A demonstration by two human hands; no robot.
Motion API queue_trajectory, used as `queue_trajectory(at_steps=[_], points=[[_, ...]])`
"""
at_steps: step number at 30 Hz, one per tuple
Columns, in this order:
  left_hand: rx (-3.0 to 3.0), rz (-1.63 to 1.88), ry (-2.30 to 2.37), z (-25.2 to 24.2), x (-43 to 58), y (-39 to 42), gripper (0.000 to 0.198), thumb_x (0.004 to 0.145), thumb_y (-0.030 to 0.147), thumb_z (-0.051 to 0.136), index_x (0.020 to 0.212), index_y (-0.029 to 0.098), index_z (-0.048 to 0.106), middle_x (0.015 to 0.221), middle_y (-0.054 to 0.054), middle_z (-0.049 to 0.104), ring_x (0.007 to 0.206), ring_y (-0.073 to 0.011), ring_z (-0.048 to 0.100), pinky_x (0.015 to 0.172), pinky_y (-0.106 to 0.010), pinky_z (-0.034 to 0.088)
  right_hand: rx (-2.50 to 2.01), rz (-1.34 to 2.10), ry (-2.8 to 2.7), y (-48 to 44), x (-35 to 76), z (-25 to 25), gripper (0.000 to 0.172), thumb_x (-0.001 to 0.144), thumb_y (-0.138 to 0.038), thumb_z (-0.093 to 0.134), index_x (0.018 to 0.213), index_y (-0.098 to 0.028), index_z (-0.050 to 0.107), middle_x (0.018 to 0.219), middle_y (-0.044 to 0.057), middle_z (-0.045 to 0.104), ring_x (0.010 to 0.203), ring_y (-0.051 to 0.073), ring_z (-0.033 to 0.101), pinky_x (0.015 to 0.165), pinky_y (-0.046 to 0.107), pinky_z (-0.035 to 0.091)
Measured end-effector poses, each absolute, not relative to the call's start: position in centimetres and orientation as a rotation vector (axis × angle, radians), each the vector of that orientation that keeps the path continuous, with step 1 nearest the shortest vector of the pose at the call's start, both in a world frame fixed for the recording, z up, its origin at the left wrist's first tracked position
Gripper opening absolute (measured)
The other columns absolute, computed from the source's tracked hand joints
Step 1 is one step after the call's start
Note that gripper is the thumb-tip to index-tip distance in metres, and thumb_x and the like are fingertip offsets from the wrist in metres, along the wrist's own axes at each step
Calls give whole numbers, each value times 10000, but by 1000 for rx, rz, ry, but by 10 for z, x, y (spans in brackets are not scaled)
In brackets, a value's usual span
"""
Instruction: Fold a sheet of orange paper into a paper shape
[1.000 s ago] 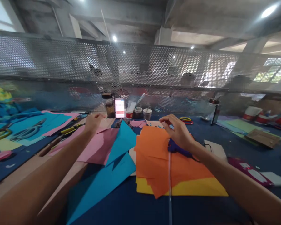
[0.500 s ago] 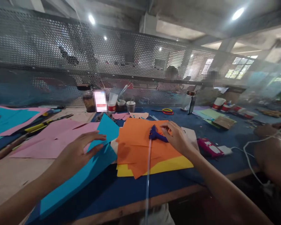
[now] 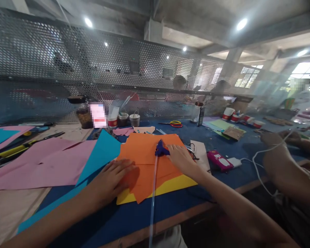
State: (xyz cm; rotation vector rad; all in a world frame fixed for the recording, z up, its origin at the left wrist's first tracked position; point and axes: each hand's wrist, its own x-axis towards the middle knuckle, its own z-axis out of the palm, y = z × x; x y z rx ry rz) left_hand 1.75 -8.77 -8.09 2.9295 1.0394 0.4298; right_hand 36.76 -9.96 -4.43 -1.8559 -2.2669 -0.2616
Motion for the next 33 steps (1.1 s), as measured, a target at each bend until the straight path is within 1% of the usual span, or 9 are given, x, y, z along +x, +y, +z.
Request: queue_trajectory(at_steps=[4,7,10,13,18,25,29,31,33], points=[[2943,442,1081,-89,17,-88,509,1050,533,511,1528,365,563,1599,-53,567,1487,-324,518,1248,-570,366,-1855,-242,-2224,-100,370,-46,353,1005,-99,549,1344,-179,610,1194,174,725,1064,310,717,853,374,557],[2943,501,1080,-91,15,-90,485,1050,526,512,1509,385,580,1563,-41,608,1466,-323,541,1252,-582,351,-1842,-218,-2148,-101,376,-41,349,1026,-140,545,1369,-192,582,1238,173,705,1034,308,732,782,359,560],[2939,527,1052,-90,14,-92,465,1045,511,529,1493,401,591,1530,-30,640,1435,-319,571,1264,-593,322,-1816,-201,-2044,-100,386,-30,380,1042,-196,555,1421,-200,530,1352,177,664,1112,309,724,823,361,561],[2927,542,1050,-91,12,-93,466,1040,481,551,1499,408,571,1521,-13,648,1412,-310,590,1274,-595,294,-1803,-184,-1953,-93,399,-17,399,1036,-190,557,1431,-204,505,1414,161,641,1201,293,699,908,357,546],[2937,565,1022,-91,9,-96,431,1045,427,555,1476,420,574,1487,9,675,1397,-278,599,1291,-557,256,-1847,-154,-1840,-71,422,-4,371,1021,-222,576,1389,-196,530,1364,146,683,1190,290,705,938,366,530],[2944,619,1034,-80,11,-101,330,1067,400,493,1337,370,680,1395,11,737,1334,-249,650,1268,-500,317,-1907,-148,-1774,-38,439,-6,368,994,-231,583,1360,-187,565,1372,154,683,1189,302,699,935,377,524],[2837,763,1336,-64,-3,-90,460,1041,550,457,1395,335,656,1461,-41,692,1404,-313,585,1227,-528,376,-1940,-150,-1760,-23,445,-12,378,999,-243,574,1371,-173,569,1379,168,679,1178,308,701,932,382,527],[2694,758,1606,-53,-14,-82,575,997,628,455,1444,305,618,1563,-78,599,1470,-364,501,1208,-553,387,-1960,-146,-1760,-18,447,-17,382,1003,-249,571,1378,-176,564,1399,164,669,1182,307,697,941,378,523],[2496,647,1839,-43,-25,-75,668,974,618,457,1515,236,541,1643,-128,493,1500,-410,443,1201,-587,374,-1980,-139,-1763,-13,448,-21,387,1009,-260,570,1387,-179,557,1401,160,667,1181,306,696,944,373,520]])
